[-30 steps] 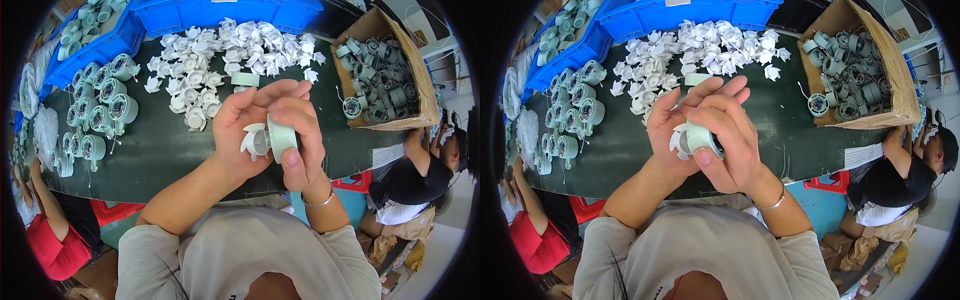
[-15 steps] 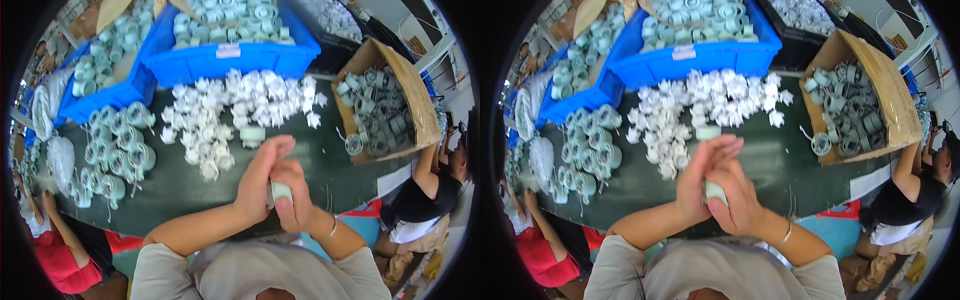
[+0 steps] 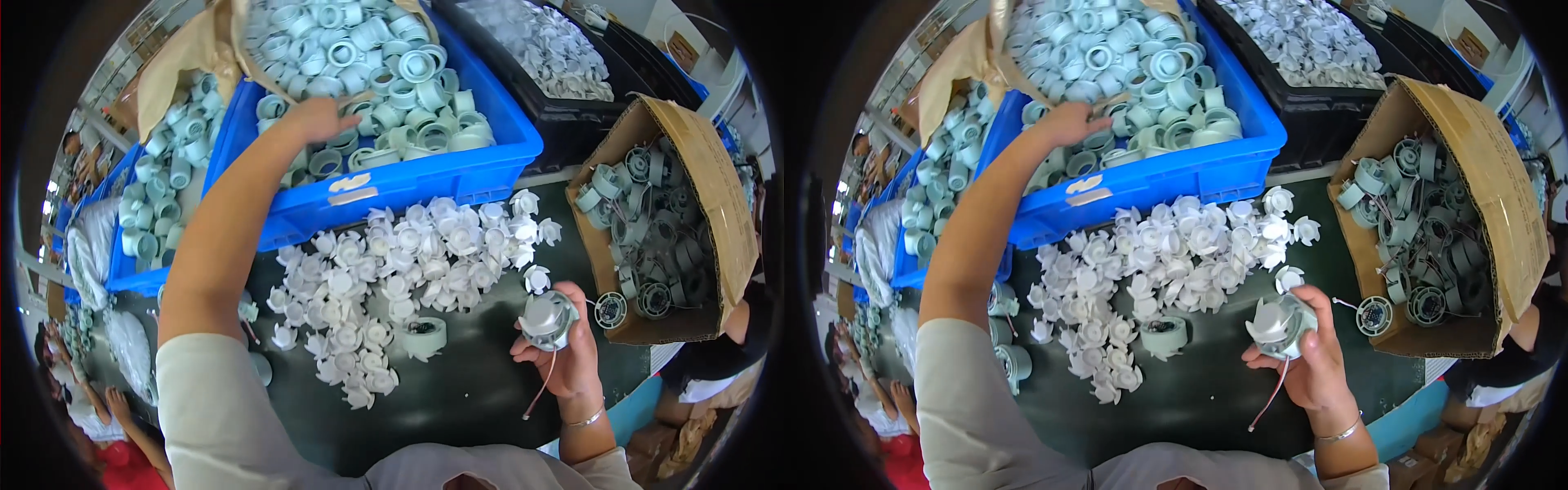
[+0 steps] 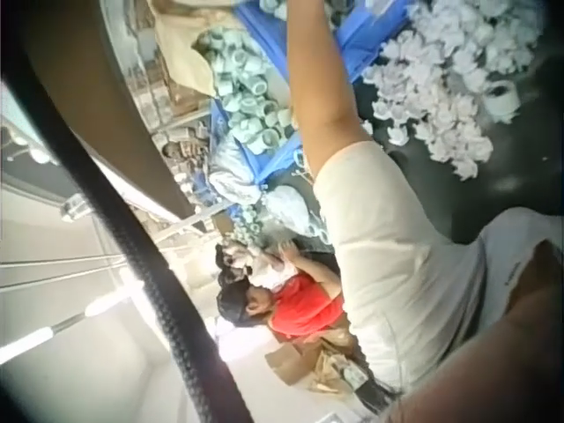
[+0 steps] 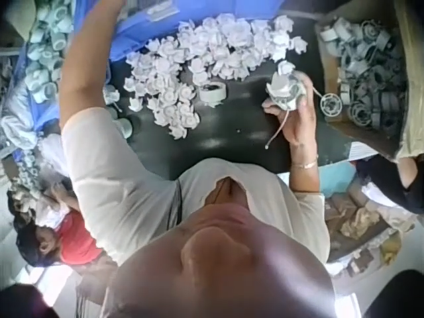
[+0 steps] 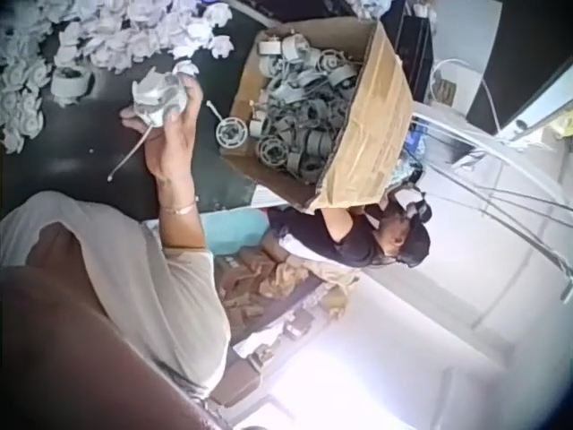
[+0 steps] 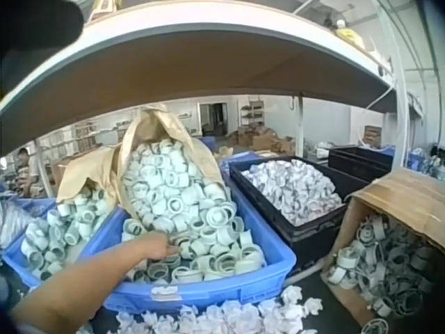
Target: The person assembles small electronic components by hand, inserting internal components and wires into plastic housings at a factory workbench.
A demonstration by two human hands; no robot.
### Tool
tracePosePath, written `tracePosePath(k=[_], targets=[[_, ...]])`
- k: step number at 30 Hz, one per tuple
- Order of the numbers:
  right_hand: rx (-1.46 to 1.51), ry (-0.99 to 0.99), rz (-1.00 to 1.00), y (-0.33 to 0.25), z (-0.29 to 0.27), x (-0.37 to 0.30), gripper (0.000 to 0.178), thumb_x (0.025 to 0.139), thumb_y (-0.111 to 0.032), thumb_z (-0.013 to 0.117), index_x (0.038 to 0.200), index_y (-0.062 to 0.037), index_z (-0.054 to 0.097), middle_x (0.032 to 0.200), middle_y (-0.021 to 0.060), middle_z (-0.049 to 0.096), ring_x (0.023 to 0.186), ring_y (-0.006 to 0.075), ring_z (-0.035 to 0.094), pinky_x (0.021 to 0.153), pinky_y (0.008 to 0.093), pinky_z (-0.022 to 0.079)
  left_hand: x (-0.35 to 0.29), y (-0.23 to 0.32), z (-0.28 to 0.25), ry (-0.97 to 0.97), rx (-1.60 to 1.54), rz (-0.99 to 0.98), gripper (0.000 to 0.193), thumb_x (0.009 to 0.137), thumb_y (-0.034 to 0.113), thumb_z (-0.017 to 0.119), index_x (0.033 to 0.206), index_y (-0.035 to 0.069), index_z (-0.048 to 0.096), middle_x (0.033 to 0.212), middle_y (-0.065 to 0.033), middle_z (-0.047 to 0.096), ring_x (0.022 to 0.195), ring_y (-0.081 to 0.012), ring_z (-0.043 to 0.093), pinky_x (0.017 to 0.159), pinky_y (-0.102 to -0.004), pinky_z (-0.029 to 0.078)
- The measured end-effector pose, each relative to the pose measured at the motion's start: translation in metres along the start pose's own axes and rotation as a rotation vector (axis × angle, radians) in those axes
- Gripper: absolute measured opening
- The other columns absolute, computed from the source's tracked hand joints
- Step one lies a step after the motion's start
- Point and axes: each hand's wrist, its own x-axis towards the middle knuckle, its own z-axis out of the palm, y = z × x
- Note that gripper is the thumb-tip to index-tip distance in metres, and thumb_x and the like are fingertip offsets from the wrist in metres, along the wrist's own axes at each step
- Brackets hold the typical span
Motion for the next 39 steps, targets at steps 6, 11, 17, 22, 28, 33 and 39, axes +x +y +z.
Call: tracePosePath(k=[6, 11, 17, 22, 28, 33, 39], targets=[[0.289, -0.210, 0.014, -0.014, -0.019, 0.003, 0.081, 0.072, -0.023, 0.063, 0.132, -0.0032, 0.014, 0.127, 0.0204, 0.033, 0.098, 0.0335, 0.053, 0.084, 0.0395, 0.045, -0.012, -0.012, -0.009, 0.190, -0.198, 0.200, 0.039, 0.075, 0.035, 0.056, 0.090, 0.000, 0.060, 0.094, -0.0199, 0.056, 0.083, -0.0329, 0.055, 0.074, -0.0376, 0.043], [0.068, -0.202, 0.022, -0.009, 0.000, 0.009, 0.074, 0.065, -0.008, 0.068, 0.127, -0.0007, 0.028, 0.104, 0.0139, 0.051, 0.077, 0.0237, 0.056, 0.067, 0.0313, 0.048, -0.138, 0.057, -0.056, 0.317, -0.796, 0.269, 0.024, 0.073, 0.014, 0.062, 0.091, -0.001, 0.056, 0.108, -0.0096, 0.052, 0.087, -0.0159, 0.054, 0.072, -0.0253, 0.043], [-0.009, -0.234, -0.065, 0.004, 0.024, -0.009, 0.058, 0.077, -0.015, 0.057, 0.125, -0.0119, 0.025, 0.098, 0.0113, 0.051, 0.080, 0.0211, 0.055, 0.067, 0.0289, 0.046, -0.226, 0.136, -0.022, 0.238, -0.648, 0.458, 0.059, 0.058, 0.013, 0.075, 0.107, 0.002, 0.043, 0.102, -0.0136, 0.051, 0.095, -0.0278, 0.052, 0.081, -0.0327, 0.042], [-0.686, -0.185, -0.556, 0.009, 0.046, -0.033, 0.026, 0.085, -0.018, 0.052, 0.103, -0.0027, 0.044, 0.083, 0.0014, 0.047, 0.072, 0.0062, 0.042, 0.062, 0.0201, 0.037, -0.281, 0.184, -0.002, 0.220, -0.688, 0.614, 0.075, 0.058, 0.014, 0.076, 0.118, 0.001, 0.034, 0.104, -0.0187, 0.051, 0.094, -0.0351, 0.051, 0.081, -0.0370, 0.042], [-0.855, -0.110, -0.758, 0.012, 0.056, -0.057, 0.031, 0.088, -0.030, 0.043, 0.100, -0.0017, 0.046, 0.084, 0.0064, 0.048, 0.072, 0.0110, 0.044, 0.064, 0.0242, 0.038, -0.294, 0.211, 0.040, 0.451, -1.130, 0.478, 0.064, 0.067, 0.021, 0.071, 0.117, -0.002, 0.037, 0.101, -0.0170, 0.052, 0.087, -0.0264, 0.057, 0.072, -0.0312, 0.045], [-0.843, -0.168, -0.759, 0.011, 0.056, -0.062, 0.043, 0.086, -0.040, 0.044, 0.097, 0.0013, 0.048, 0.086, 0.0116, 0.049, 0.071, 0.0175, 0.048, 0.062, 0.0267, 0.040, -0.305, 0.215, 0.031, 0.627, -0.929, 0.544, 0.058, 0.067, 0.024, 0.069, 0.110, -0.002, 0.040, 0.092, -0.0162, 0.052, 0.079, -0.0317, 0.053, 0.066, -0.0352, 0.043], [-0.873, -0.265, -0.859, 0.012, 0.056, -0.069, 0.048, 0.085, -0.045, 0.041, 0.093, 0.0026, 0.049, 0.081, 0.0136, 0.049, 0.069, 0.0206, 0.048, 0.060, 0.0289, 0.039, -0.313, 0.215, 0.020, 0.617, -0.789, 0.626, 0.059, 0.064, 0.031, 0.070, 0.104, -0.001, 0.041, 0.086, -0.0148, 0.051, 0.070, -0.0313, 0.051, 0.058, -0.0373, 0.041]])
